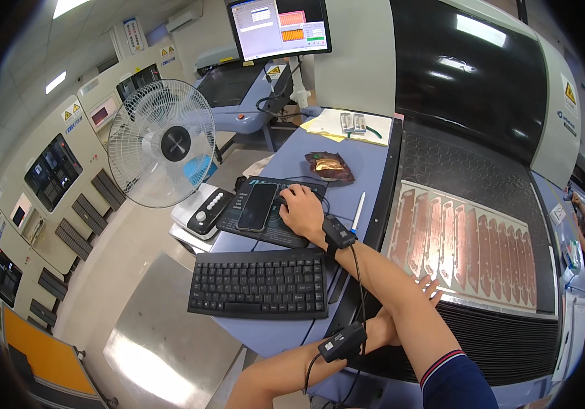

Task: Inspecting and handling printed circuit board panels using an automated inspection machine and manual review.

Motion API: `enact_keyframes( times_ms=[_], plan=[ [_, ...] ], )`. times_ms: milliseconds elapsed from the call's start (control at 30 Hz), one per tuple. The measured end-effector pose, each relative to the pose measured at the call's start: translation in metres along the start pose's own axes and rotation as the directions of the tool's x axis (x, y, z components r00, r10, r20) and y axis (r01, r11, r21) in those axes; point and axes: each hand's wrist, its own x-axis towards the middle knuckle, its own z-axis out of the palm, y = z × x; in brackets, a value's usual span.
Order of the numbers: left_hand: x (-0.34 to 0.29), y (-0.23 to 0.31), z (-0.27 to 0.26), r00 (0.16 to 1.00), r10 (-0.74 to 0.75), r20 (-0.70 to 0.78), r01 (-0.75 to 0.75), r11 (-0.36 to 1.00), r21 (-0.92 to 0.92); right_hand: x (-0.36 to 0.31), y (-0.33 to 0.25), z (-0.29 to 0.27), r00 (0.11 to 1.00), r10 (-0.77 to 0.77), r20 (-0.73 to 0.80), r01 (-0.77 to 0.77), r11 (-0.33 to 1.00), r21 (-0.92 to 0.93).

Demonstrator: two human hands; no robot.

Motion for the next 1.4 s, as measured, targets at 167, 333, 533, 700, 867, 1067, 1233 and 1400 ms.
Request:
enact_keyframes(
  times_ms=[167, 333, 533, 700, 867, 1067, 1233, 1400],
  plan=[
    [0.001, 0.001, -0.001, 1.0, 0.003, 0.024, -0.003, 1.0, 0.016, -0.003, 0.004, -0.001, 1.0, 0.012, 0.001, -0.012, 1.0, 0.012],
    [-0.002, -0.001, -0.003, 1.0, 0.004, 0.006, -0.005, 1.0, 0.011, 0.003, -0.006, -0.003, 1.0, 0.001, 0.0, -0.001, 1.0, 0.026],
    [0.001, -0.001, 0.006, 0.998, 0.028, -0.055, -0.029, 0.999, -0.018, -0.003, 0.007, 0.0, 0.998, -0.045, -0.042, 0.045, 0.999, -0.004],
    [-0.002, -0.001, 0.002, 1.0, 0.008, -0.013, -0.008, 1.0, 0.001, -0.002, 0.001, 0.001, 0.997, -0.056, -0.044, 0.056, 0.998, 0.002],
    [0.0, -0.002, 0.001, 1.0, 0.019, -0.015, -0.019, 1.0, 0.018, -0.001, 0.005, 0.002, 0.997, -0.058, -0.042, 0.058, 0.998, -0.01],
    [-0.001, -0.001, -0.002, 1.0, 0.023, -0.019, -0.023, 1.0, 0.007, -0.001, 0.003, 0.001, 0.997, -0.058, -0.053, 0.057, 0.998, -0.017],
    [-0.001, 0.0, -0.003, 1.0, 0.025, -0.012, -0.025, 1.0, 0.004, -0.003, 0.004, 0.003, 0.997, -0.057, -0.056, 0.056, 0.998, -0.017],
    [0.0, -0.001, -0.003, 0.999, 0.031, -0.035, -0.03, 0.999, 0.011, -0.001, 0.003, 0.003, 0.994, -0.065, -0.093, 0.065, 0.998, -0.01]
  ],
)
